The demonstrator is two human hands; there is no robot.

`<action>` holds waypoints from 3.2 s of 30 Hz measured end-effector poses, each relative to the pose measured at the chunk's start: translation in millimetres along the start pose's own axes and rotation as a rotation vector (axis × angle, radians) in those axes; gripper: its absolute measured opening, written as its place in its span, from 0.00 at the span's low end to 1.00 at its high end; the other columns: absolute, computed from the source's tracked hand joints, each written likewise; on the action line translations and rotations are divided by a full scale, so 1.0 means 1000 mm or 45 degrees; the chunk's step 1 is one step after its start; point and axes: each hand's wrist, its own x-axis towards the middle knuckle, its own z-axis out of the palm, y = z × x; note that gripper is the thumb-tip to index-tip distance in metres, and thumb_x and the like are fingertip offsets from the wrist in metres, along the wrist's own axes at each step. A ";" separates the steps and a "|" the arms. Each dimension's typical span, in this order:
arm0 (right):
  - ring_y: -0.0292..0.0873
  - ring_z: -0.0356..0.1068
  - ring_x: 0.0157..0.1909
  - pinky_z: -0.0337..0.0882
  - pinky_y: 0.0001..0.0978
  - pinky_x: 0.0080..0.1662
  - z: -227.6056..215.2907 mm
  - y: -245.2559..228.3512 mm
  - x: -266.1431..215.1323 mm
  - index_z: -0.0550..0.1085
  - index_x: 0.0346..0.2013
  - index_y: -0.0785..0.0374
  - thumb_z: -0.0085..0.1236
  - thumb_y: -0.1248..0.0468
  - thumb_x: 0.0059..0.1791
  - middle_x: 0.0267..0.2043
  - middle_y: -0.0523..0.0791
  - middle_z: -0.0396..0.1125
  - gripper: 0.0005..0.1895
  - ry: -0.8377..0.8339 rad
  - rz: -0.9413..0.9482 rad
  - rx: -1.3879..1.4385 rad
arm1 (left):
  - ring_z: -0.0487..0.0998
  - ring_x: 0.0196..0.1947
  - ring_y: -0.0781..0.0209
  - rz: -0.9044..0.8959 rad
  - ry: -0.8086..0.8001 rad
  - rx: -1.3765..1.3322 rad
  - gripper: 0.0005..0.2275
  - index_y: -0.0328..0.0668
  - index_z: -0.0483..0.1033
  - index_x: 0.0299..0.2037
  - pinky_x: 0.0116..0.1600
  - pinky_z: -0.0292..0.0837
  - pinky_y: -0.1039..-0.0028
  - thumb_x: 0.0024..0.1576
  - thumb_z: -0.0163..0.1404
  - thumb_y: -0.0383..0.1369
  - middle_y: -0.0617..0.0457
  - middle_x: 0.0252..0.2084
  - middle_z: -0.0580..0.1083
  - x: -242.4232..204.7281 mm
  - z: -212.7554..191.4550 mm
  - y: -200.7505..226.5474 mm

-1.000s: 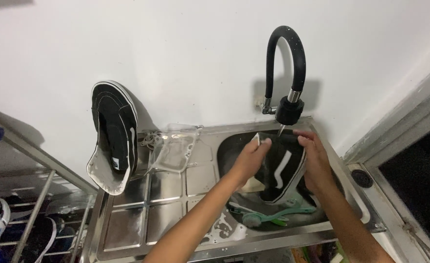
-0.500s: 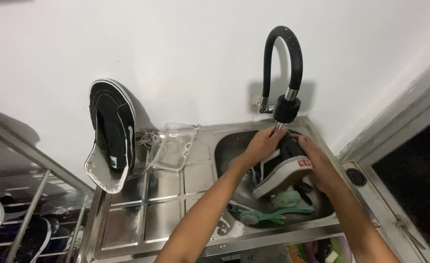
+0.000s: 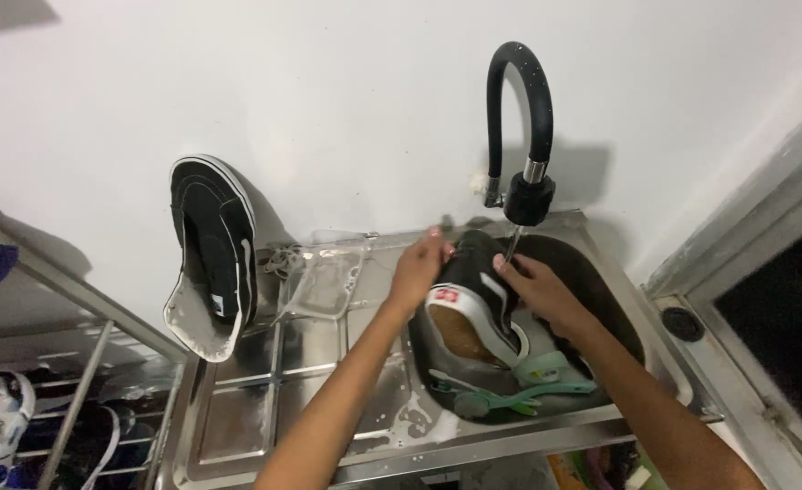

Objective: Washing a black and white sneaker in a sink using a sponge and running water.

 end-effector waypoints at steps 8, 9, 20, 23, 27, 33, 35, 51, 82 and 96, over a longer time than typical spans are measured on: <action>0.49 0.66 0.48 0.70 0.46 0.47 0.002 0.078 0.080 0.72 0.61 0.62 0.52 0.48 0.57 0.50 0.49 0.66 0.25 0.113 -0.199 0.273 | 0.56 0.73 0.28 -0.131 -0.035 -0.397 0.37 0.37 0.51 0.71 0.73 0.53 0.45 0.60 0.50 0.53 0.27 0.72 0.58 -0.034 -0.016 0.010; 0.49 0.66 0.48 0.70 0.46 0.47 0.001 0.091 0.090 0.72 0.61 0.62 0.52 0.48 0.57 0.50 0.49 0.66 0.25 0.129 -0.232 0.286 | 0.56 0.73 0.28 -0.094 -0.042 -0.386 0.37 0.37 0.51 0.71 0.73 0.53 0.45 0.60 0.50 0.53 0.27 0.72 0.58 -0.036 -0.013 0.004; 0.64 0.69 0.62 0.71 0.61 0.57 0.004 0.041 0.023 0.63 0.71 0.67 0.58 0.43 0.48 0.66 0.60 0.66 0.43 -0.432 -0.066 0.371 | 0.56 0.73 0.30 -0.332 -0.208 -0.051 0.51 0.60 0.28 0.78 0.73 0.57 0.47 0.52 0.54 0.56 0.31 0.75 0.54 -0.050 -0.011 0.025; 0.43 0.60 0.19 0.62 0.36 0.29 -0.009 0.042 0.039 0.78 0.14 0.64 0.58 0.30 0.45 0.14 0.48 0.63 0.39 -0.305 -0.152 -0.262 | 0.59 0.74 0.36 -0.339 -0.145 -0.124 0.47 0.53 0.37 0.77 0.73 0.58 0.51 0.53 0.55 0.56 0.35 0.74 0.57 -0.048 -0.004 0.014; 0.60 0.75 0.55 0.76 0.52 0.50 -0.014 0.066 0.055 0.77 0.58 0.61 0.53 0.34 0.50 0.52 0.56 0.75 0.37 -0.095 -0.249 -0.445 | 0.58 0.72 0.29 -0.229 -0.058 -0.161 0.50 0.43 0.38 0.76 0.72 0.57 0.43 0.52 0.57 0.55 0.30 0.72 0.59 -0.041 -0.014 0.007; 0.62 0.53 0.74 0.62 0.61 0.67 -0.005 0.043 0.022 0.57 0.76 0.55 0.40 0.24 0.46 0.77 0.51 0.51 0.53 -0.429 0.001 -0.235 | 0.51 0.76 0.39 -0.196 0.197 -0.424 0.45 0.46 0.38 0.77 0.75 0.54 0.53 0.58 0.49 0.57 0.37 0.78 0.48 -0.045 -0.026 0.021; 0.63 0.47 0.77 0.54 0.61 0.72 -0.006 0.030 0.017 0.58 0.74 0.62 0.49 0.39 0.52 0.77 0.58 0.50 0.43 -0.362 0.077 -0.319 | 0.50 0.76 0.38 -0.160 0.223 -0.467 0.41 0.44 0.40 0.77 0.76 0.52 0.51 0.61 0.47 0.55 0.37 0.78 0.48 -0.048 -0.030 0.025; 0.58 0.71 0.53 0.82 0.48 0.39 0.007 0.109 0.090 0.50 0.77 0.54 0.57 0.50 0.53 0.74 0.58 0.51 0.42 -0.351 -0.177 0.029 | 0.53 0.74 0.30 0.214 0.115 -0.283 0.41 0.28 0.43 0.75 0.75 0.49 0.45 0.58 0.57 0.39 0.24 0.72 0.56 -0.055 -0.015 0.011; 0.58 0.49 0.77 0.46 0.56 0.74 -0.001 0.045 0.025 0.62 0.72 0.58 0.38 0.32 0.51 0.76 0.52 0.52 0.44 -0.301 -0.113 -0.289 | 0.56 0.75 0.42 -0.421 -0.165 -0.835 0.41 0.46 0.41 0.78 0.72 0.59 0.57 0.61 0.37 0.61 0.41 0.78 0.50 -0.029 0.006 -0.066; 0.47 0.70 0.33 0.66 0.40 0.37 -0.021 0.082 0.069 0.77 0.35 0.65 0.44 0.40 0.56 0.27 0.50 0.69 0.30 0.273 -0.337 -0.611 | 0.51 0.75 0.30 -0.384 -0.289 -0.440 0.32 0.42 0.36 0.78 0.72 0.61 0.50 0.67 0.24 0.51 0.30 0.77 0.43 -0.060 0.011 0.015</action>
